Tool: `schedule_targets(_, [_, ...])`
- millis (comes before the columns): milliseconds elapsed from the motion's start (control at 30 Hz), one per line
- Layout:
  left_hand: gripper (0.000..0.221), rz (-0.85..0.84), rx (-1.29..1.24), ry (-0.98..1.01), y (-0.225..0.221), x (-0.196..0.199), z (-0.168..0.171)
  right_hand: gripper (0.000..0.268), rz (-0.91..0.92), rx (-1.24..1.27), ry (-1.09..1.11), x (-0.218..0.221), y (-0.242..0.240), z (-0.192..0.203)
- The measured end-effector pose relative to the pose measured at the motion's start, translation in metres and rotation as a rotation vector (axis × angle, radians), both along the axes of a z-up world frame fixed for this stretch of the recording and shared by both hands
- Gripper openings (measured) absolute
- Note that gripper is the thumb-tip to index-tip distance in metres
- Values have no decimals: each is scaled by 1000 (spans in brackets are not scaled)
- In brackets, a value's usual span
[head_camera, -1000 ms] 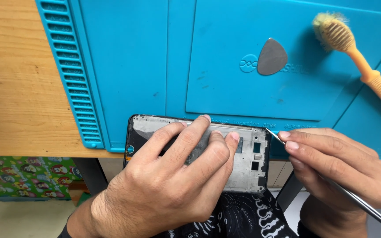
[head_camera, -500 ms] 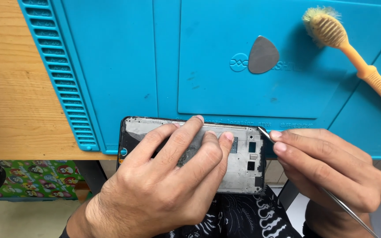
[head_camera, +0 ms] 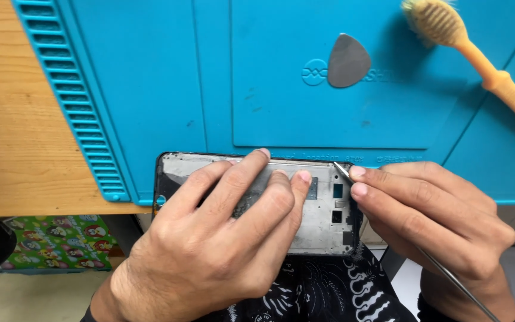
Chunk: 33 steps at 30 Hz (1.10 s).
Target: Disassembling and cleaning a mobile phone using prying tools, a brush, and a screwdriver on a repair mat.
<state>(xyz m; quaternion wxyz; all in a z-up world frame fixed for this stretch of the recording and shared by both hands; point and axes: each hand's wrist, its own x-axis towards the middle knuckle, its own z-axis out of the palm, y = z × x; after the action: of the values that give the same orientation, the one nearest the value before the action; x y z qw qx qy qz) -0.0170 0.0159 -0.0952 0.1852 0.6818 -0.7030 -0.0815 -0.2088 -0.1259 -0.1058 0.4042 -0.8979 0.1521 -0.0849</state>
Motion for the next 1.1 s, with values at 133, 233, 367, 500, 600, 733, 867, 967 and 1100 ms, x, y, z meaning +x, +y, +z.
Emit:
schedule_targets(133, [18, 5, 4, 2, 2, 1, 0, 16, -37, -24, -79, 0, 4, -4])
schedule_targets(233, [15, -7, 2, 8, 2, 2, 2, 13, -2, -41, -77, 1, 1, -5])
schedule_targets(367, [14, -18, -4, -10, 1, 1, 1, 13, -47, -74, -123, -13, 1, -12])
schedule_targets(500, [11, -23, -7, -2, 2, 2, 2, 18, -39, -53, -89, 1, 3, -4])
schedule_targets(600, [14, -39, -3, -2, -1, 1, 2, 19, -34, -50, -133, -5, 0, -7])
schedule_targets(733, [12, -34, 3, -17, 3, 2, 4, 16, -10, -70, -152, -3, -2, -7])
schedule_targets(867, [14, -55, 12, -33, 3, 1, 3, 12, -7, -62, -156, -6, -2, -9])
schedule_targets(967, [15, -11, -31, -49, 2, 0, 3, 15, 3, -103, -135, -3, 0, -5])
schedule_targets(1100, [14, -30, -17, -7, 1, 1, 4, 10, 88, -81, -129, 5, -2, -4])
